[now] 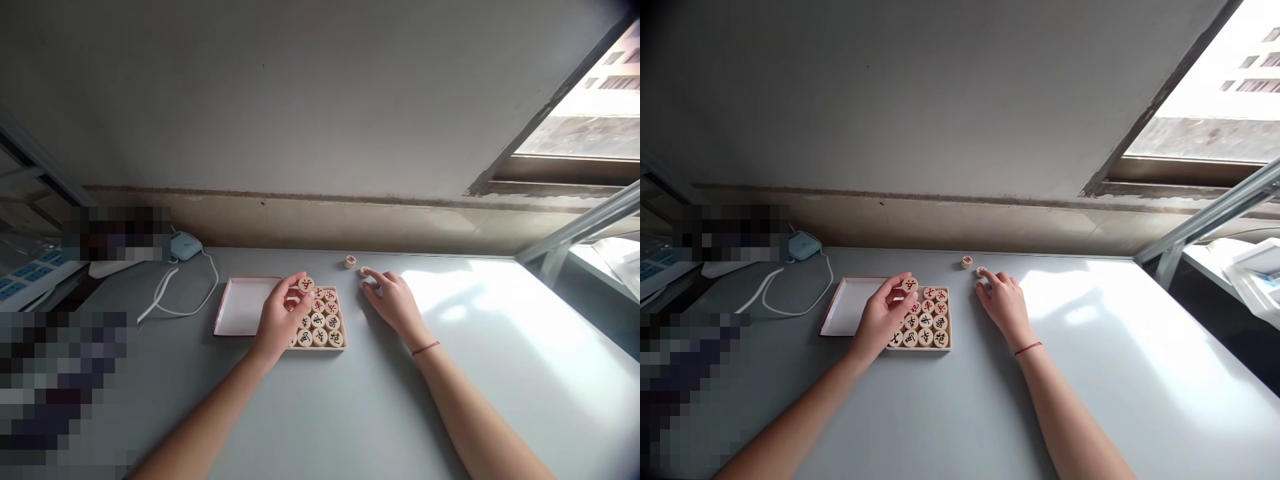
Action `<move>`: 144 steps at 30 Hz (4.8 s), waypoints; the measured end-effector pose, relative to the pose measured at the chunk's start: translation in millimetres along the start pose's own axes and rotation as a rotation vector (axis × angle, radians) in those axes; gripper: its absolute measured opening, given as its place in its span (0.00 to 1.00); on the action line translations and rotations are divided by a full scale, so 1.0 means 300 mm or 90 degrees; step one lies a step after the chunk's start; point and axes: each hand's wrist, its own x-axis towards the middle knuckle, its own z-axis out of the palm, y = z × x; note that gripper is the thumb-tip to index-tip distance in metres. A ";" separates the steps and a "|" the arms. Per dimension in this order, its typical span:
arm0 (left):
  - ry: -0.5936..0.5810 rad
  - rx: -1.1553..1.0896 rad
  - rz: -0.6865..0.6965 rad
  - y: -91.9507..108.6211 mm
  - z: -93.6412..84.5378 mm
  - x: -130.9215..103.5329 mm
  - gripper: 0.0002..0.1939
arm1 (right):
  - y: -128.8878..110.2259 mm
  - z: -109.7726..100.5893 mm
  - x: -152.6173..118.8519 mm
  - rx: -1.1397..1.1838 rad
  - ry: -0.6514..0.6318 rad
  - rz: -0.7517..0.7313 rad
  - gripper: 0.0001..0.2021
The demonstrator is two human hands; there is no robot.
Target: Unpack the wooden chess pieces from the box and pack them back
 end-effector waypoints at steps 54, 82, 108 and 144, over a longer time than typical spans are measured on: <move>-0.034 0.728 0.173 -0.037 0.051 0.076 0.19 | -0.222 -0.018 -0.052 0.358 -0.038 -0.011 0.13; -0.021 0.088 0.112 0.013 0.086 0.006 0.08 | -0.197 -0.079 -0.058 0.267 0.231 -0.267 0.11; 0.011 0.418 0.410 -0.060 0.091 0.019 0.10 | -0.290 -0.107 -0.093 0.441 0.031 -0.109 0.08; 0.012 0.476 0.365 -0.087 -0.040 0.038 0.18 | 0.056 0.067 0.090 0.158 0.111 0.089 0.11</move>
